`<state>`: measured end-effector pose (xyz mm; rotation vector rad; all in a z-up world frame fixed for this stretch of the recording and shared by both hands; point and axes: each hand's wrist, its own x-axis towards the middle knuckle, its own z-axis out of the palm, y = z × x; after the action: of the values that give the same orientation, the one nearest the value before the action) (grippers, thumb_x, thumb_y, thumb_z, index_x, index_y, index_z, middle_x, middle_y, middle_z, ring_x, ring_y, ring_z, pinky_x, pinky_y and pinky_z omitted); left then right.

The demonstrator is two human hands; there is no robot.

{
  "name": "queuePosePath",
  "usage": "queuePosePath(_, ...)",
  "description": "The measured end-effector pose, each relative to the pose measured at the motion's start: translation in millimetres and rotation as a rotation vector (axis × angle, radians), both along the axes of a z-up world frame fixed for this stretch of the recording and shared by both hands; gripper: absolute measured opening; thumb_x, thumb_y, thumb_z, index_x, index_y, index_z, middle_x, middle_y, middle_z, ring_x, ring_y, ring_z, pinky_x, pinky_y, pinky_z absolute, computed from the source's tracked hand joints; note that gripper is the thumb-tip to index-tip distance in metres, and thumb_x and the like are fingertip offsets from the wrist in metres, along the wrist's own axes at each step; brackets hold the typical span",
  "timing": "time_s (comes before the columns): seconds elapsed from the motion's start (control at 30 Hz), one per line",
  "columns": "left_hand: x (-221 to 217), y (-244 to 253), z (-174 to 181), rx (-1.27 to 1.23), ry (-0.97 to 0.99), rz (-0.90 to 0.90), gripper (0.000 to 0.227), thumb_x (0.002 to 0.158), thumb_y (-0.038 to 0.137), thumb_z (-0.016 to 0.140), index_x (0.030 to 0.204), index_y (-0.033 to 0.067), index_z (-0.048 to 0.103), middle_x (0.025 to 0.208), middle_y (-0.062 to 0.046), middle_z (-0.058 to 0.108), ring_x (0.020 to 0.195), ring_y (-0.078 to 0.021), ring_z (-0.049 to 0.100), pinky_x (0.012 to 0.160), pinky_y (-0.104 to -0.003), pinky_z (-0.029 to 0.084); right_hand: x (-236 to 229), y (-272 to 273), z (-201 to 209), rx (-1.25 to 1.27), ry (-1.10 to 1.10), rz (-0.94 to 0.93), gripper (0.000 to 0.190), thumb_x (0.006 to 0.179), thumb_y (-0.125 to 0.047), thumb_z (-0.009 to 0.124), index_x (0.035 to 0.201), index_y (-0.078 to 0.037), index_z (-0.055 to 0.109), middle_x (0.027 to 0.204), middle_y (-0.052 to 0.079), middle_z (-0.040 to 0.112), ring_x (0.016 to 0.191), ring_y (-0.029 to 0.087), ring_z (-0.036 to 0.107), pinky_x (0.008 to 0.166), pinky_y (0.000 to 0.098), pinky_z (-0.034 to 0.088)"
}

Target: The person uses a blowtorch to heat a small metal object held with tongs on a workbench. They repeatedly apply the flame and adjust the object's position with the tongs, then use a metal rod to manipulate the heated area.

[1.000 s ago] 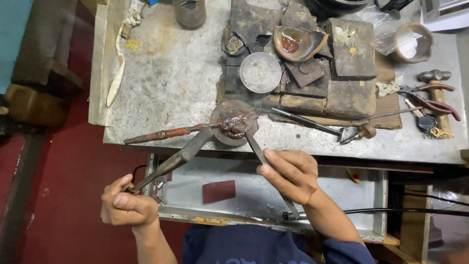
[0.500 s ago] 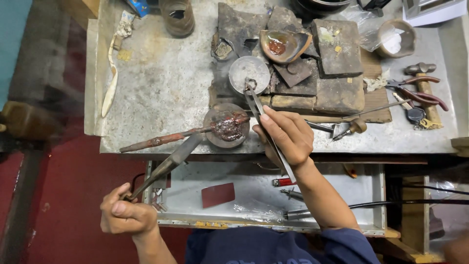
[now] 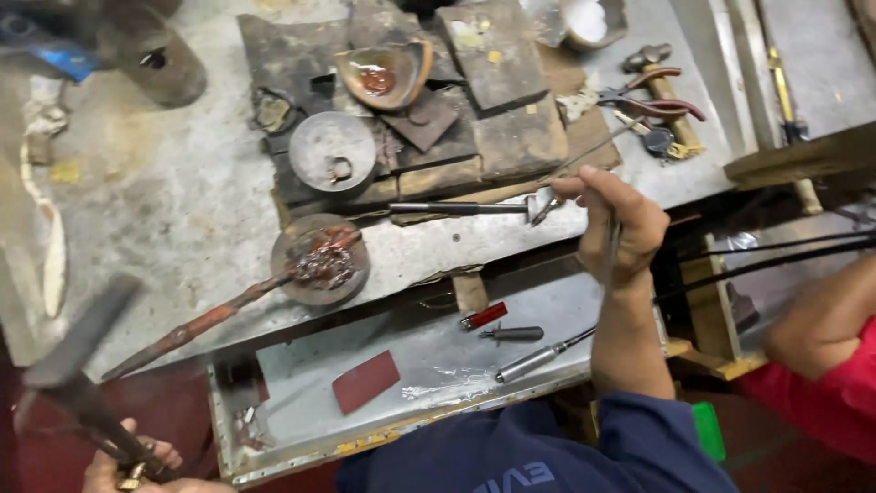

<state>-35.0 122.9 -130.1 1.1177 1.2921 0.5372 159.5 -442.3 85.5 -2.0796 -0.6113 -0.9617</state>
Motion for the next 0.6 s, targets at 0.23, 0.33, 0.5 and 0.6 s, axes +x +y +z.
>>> queuePosePath(0.23, 2, 40, -16, -0.019, 0.273, -0.734, 0.041, 0.111, 0.031, 0.061, 0.108, -0.0091, 0.059, 0.095, -0.027, 0.061, 0.084, -0.0440, 0.068, 0.075, -0.054, 0.053, -11, -81, 8, -0.196, -0.046, -0.212, 0.035, 0.106, -0.023, 0.080, 0.087, -0.001, 0.061, 0.092, 0.016, 0.080, 0.076, 0.036, 0.074, 0.072, 0.0406, 0.057)
queuePosePath(0.33, -14, 0, 0, 0.310, 0.206, -0.820, 0.027, 0.101, -0.006, 0.060, 0.127, -0.0075, 0.053, 0.095, -0.018, 0.054, 0.078, -0.0358, 0.066, 0.075, -0.040, 0.053, -27, -79, 0, -0.170, -0.053, -0.264, 0.034, 0.112, -0.022, 0.060, 0.101, 0.009, 0.071, 0.097, 0.021, 0.077, 0.080, 0.033, 0.074, 0.069, 0.0384, 0.056)
queuePosePath(0.5, 17, -152, 152, 1.244, -0.182, -0.631, 0.069, 0.121, 0.036, 0.033, 0.141, -0.0283, 0.046, 0.128, -0.033, 0.035, 0.097, -0.0396, 0.056, 0.079, -0.043, 0.048, -81, -22, -98, -0.424, -0.160, 0.232, 0.041, 0.097, -0.025, 0.074, 0.064, -0.018, 0.050, 0.066, 0.003, 0.075, 0.052, 0.015, 0.074, 0.042, 0.0244, 0.056)
queuePosePath(0.6, 11, -128, 125, 1.326, -0.304, -0.628, 0.046, 0.118, 0.015, 0.040, 0.141, -0.0235, 0.051, 0.125, -0.034, 0.040, 0.093, -0.0400, 0.056, 0.086, -0.043, 0.052, -103, -11, -155, -0.566, -0.055, 0.234, 0.022, 0.095, -0.018, 0.080, 0.098, -0.009, 0.060, 0.099, 0.014, 0.078, 0.079, 0.023, 0.077, 0.064, 0.0347, 0.067)
